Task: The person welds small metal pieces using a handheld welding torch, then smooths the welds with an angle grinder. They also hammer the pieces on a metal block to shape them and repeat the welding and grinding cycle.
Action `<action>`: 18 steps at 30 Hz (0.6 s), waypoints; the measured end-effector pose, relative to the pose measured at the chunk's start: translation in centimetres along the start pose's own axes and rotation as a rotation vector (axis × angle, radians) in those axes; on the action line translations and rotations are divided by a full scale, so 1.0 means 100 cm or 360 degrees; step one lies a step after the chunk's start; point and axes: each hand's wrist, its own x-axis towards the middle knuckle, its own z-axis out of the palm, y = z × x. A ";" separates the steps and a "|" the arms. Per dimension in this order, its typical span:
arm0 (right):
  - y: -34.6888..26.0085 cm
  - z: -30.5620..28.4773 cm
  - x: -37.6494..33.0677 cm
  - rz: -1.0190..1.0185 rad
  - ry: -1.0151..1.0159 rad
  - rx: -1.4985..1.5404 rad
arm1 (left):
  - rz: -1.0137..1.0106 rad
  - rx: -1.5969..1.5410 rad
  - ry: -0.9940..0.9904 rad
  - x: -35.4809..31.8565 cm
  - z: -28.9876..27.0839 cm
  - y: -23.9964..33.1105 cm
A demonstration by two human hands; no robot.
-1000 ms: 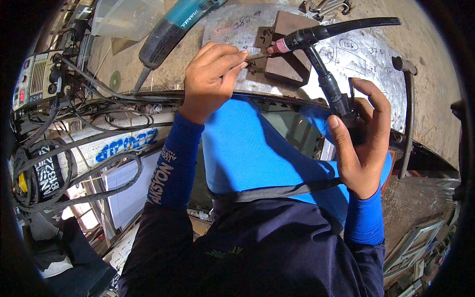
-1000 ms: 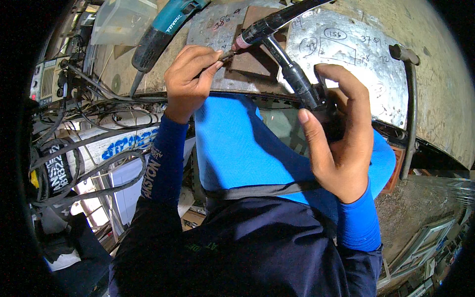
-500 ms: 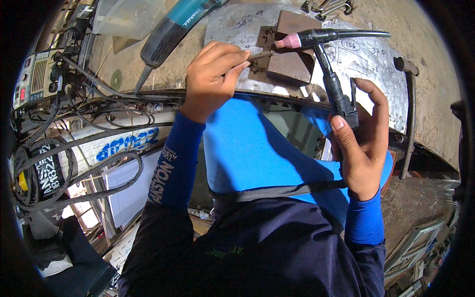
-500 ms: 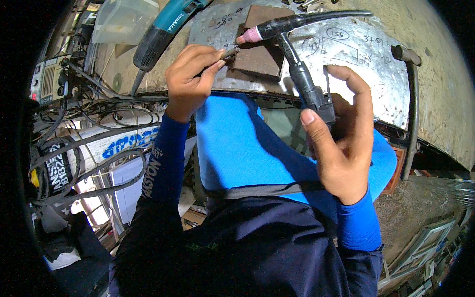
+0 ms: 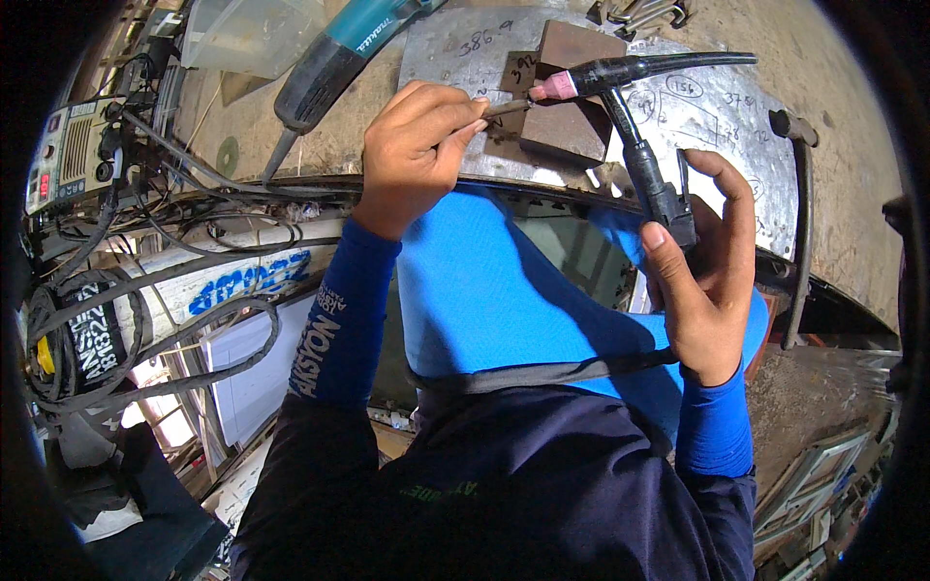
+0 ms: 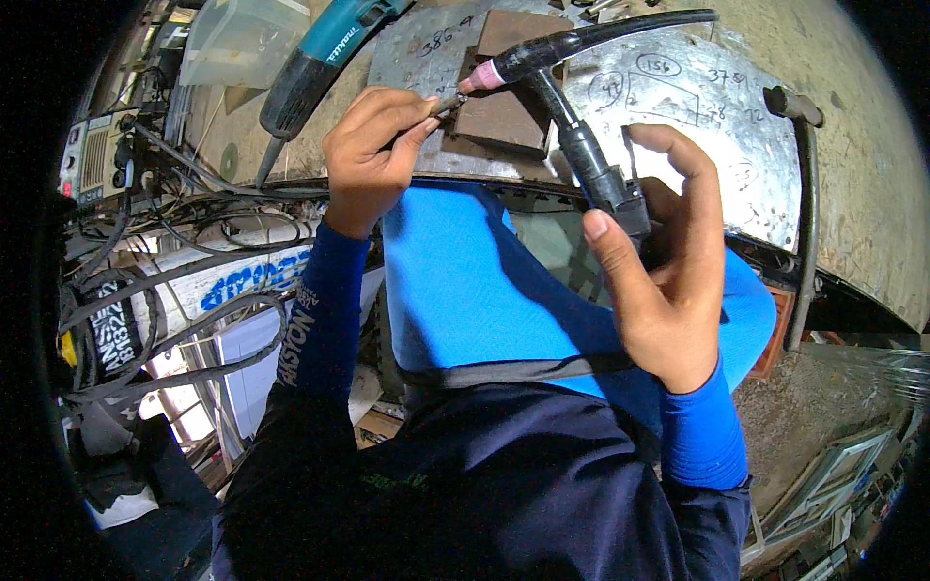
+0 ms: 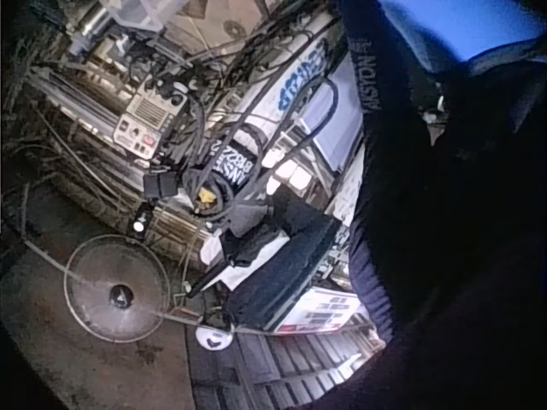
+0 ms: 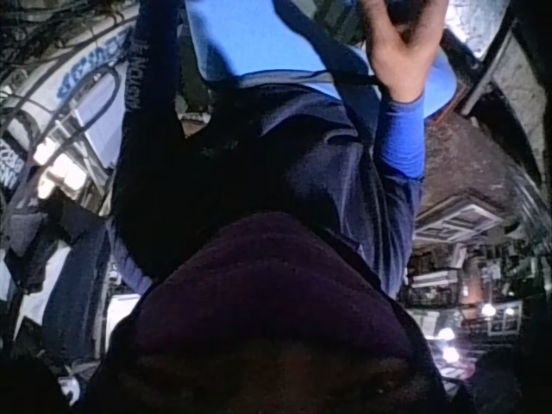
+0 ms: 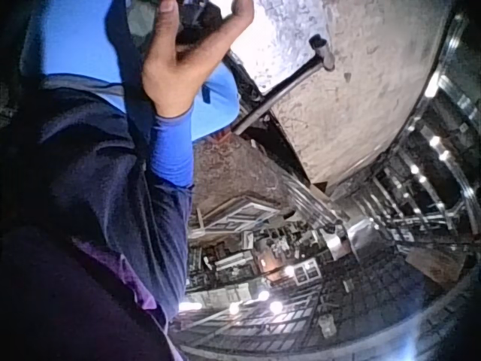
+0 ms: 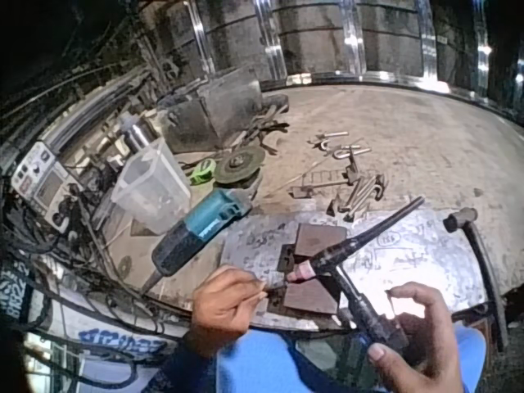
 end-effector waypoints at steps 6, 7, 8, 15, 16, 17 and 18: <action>0.003 -0.001 0.002 -0.0116 0.0005 -0.0083 | 0.0013 0.0005 -0.0012 0.002 -0.001 0.001; 0.002 -0.001 0.002 -0.0125 -0.0004 -0.0099 | 0.0007 0.0005 -0.0013 0.001 -0.001 0.000; 0.002 -0.002 0.002 -0.0146 -0.0002 -0.0138 | 0.0001 0.0005 -0.0014 0.001 -0.001 0.000; 0.012 -0.001 0.004 -0.0403 0.0055 -0.0216 | 0.0007 0.0005 -0.0004 0.001 0.000 0.000; 0.011 -0.001 0.004 -0.0372 0.0053 -0.0208 | 0.0002 0.0013 -0.0001 0.001 0.000 0.000; 0.011 -0.002 0.002 -0.0336 0.0051 -0.0202 | -0.0007 0.0019 -0.0001 -0.001 0.000 0.001; 0.011 -0.003 0.000 -0.0300 0.0049 -0.0195 | -0.0016 0.0024 0.0000 -0.003 0.001 0.002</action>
